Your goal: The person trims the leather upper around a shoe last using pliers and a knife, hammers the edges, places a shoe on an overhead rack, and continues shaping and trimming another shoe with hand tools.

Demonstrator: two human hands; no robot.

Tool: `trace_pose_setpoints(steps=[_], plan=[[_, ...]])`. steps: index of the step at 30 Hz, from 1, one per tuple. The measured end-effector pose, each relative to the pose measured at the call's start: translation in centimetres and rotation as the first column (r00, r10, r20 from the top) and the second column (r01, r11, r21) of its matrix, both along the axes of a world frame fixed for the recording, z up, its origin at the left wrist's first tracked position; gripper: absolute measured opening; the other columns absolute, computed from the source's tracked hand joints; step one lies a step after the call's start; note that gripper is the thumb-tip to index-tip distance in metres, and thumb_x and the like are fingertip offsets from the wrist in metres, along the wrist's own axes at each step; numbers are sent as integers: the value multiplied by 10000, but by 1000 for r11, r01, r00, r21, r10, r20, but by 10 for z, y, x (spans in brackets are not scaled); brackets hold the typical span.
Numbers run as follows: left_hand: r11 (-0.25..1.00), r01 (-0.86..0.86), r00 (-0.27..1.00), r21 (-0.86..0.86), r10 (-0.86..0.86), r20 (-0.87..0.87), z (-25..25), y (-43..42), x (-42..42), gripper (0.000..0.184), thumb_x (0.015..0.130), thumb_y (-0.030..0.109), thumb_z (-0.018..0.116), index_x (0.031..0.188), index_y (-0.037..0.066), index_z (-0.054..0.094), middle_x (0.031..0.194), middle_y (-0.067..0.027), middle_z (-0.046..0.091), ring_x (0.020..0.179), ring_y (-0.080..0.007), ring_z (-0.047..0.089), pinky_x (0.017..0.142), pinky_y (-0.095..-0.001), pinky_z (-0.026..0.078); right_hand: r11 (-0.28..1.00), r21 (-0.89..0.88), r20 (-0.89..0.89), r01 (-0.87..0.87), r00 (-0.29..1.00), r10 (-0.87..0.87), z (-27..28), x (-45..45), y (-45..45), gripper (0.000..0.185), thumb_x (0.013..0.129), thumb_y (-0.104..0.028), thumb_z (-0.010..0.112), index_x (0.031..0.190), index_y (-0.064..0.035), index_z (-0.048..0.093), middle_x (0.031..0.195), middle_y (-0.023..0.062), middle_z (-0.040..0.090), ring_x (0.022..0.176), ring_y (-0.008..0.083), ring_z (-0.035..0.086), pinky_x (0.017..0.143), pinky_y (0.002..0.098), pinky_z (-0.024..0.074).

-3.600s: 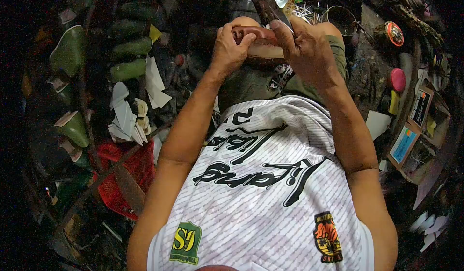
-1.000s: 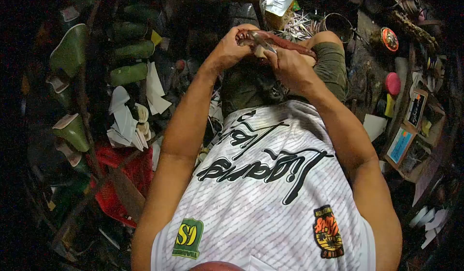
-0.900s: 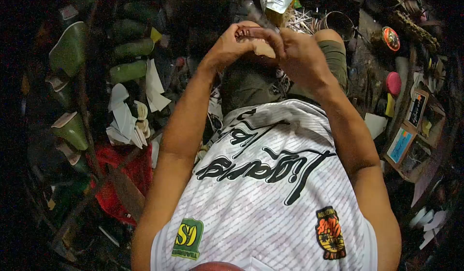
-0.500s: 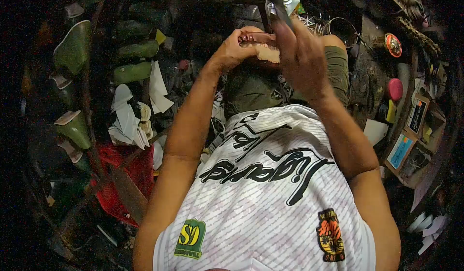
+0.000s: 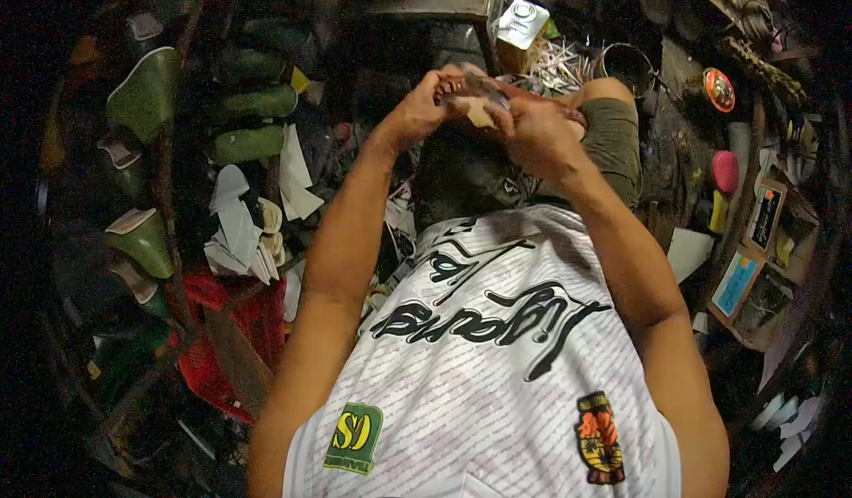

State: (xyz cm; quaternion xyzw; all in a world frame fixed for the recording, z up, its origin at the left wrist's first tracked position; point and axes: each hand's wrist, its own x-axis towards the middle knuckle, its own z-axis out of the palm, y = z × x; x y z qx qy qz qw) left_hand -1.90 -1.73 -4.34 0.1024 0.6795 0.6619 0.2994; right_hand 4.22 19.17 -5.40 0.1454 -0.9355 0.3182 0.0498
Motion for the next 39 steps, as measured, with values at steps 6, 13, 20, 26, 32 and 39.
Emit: trace_pose_setpoints(steps=[6,13,20,26,32,39], plan=[[975,-130,990,-182,119,-71,-11,-32,12,596,756,296,724,1194,-29,485,1116,-131,585,1021,-194,558,889,-317,452,880,-292,509,375,840,-189,76,25,24,246,914,-228,558,946,9,619,672,218,599,540,246,556,538,383,430],[928,6,960,-373,-110,-257,22,-26,-5,577,715,208,726,1196,-17,500,1069,-112,614,979,-184,580,868,-313,468,994,102,205,32,977,-53,58,58,22,176,881,-159,573,927,11,579,814,199,615,689,393,587,647,453,468],[959,132,981,-251,-163,-109,27,-4,-3,444,706,135,713,1123,68,576,993,-53,633,903,-147,589,828,-277,479,990,138,158,-36,987,14,49,39,3,242,901,-223,549,929,17,549,764,205,614,689,349,621,619,419,486],[936,98,971,-338,-165,-176,37,-4,-5,469,684,128,719,1124,53,576,994,-63,635,900,-158,595,811,-277,484,688,-565,811,456,460,361,54,50,4,325,951,-340,522,971,-18,554,809,84,643,753,170,641,646,331,516],[878,230,948,-420,-299,-107,20,-8,-23,558,684,120,753,1206,76,562,1060,-64,623,948,-167,594,843,-300,504,525,-533,841,664,346,417,57,61,4,309,948,-339,527,958,-31,545,898,111,651,833,221,657,708,354,541],[908,230,902,-350,-334,-273,-2,-8,-20,563,707,181,759,1226,117,549,1122,-60,595,1046,-176,550,911,-321,460,877,-390,151,281,959,-241,76,18,10,227,945,-244,525,987,-25,564,838,109,637,704,175,630,609,313,501]])
